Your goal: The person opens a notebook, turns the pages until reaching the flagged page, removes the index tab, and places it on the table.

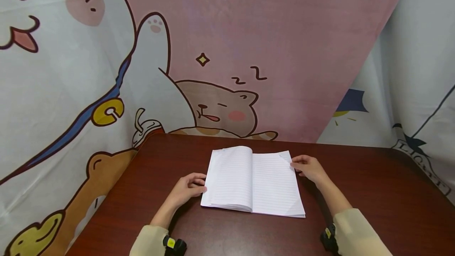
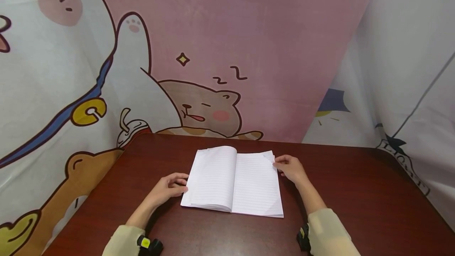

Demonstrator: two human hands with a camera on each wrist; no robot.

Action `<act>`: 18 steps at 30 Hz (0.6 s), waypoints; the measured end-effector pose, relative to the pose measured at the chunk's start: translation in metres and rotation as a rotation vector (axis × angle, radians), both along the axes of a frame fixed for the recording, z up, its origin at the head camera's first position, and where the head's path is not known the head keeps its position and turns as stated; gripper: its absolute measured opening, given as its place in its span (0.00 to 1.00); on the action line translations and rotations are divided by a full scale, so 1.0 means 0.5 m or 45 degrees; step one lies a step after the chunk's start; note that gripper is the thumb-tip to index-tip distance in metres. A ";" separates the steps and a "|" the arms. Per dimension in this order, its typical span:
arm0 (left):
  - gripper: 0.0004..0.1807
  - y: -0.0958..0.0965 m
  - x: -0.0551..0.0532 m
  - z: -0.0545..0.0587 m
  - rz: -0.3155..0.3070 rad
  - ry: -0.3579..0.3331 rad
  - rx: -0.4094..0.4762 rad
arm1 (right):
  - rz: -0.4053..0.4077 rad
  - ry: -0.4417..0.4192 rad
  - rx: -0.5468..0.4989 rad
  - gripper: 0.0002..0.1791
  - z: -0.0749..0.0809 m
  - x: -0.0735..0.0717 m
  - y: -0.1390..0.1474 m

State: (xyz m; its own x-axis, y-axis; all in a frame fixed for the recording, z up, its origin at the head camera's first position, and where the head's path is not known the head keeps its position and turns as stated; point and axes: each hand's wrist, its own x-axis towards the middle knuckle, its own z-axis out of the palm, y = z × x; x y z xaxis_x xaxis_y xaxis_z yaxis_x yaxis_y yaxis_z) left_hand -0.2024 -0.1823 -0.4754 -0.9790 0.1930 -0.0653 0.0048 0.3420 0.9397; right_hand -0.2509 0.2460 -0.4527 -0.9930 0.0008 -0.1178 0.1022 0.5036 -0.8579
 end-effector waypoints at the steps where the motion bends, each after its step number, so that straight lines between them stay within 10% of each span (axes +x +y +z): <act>1: 0.24 0.000 0.000 0.000 0.000 0.000 0.000 | -0.006 0.003 0.011 0.20 -0.001 -0.001 0.000; 18: 0.24 -0.002 -0.006 -0.004 -0.003 -0.016 -0.003 | -0.088 0.025 0.032 0.15 -0.002 -0.002 -0.007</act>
State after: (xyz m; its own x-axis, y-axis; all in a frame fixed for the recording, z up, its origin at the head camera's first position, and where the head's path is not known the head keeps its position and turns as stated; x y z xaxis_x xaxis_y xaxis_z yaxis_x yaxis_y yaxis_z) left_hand -0.2055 -0.1833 -0.4771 -0.9777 0.1953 -0.0779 -0.0061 0.3439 0.9390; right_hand -0.2520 0.2423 -0.4539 -0.9926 0.0719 -0.0976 0.1208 0.5176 -0.8471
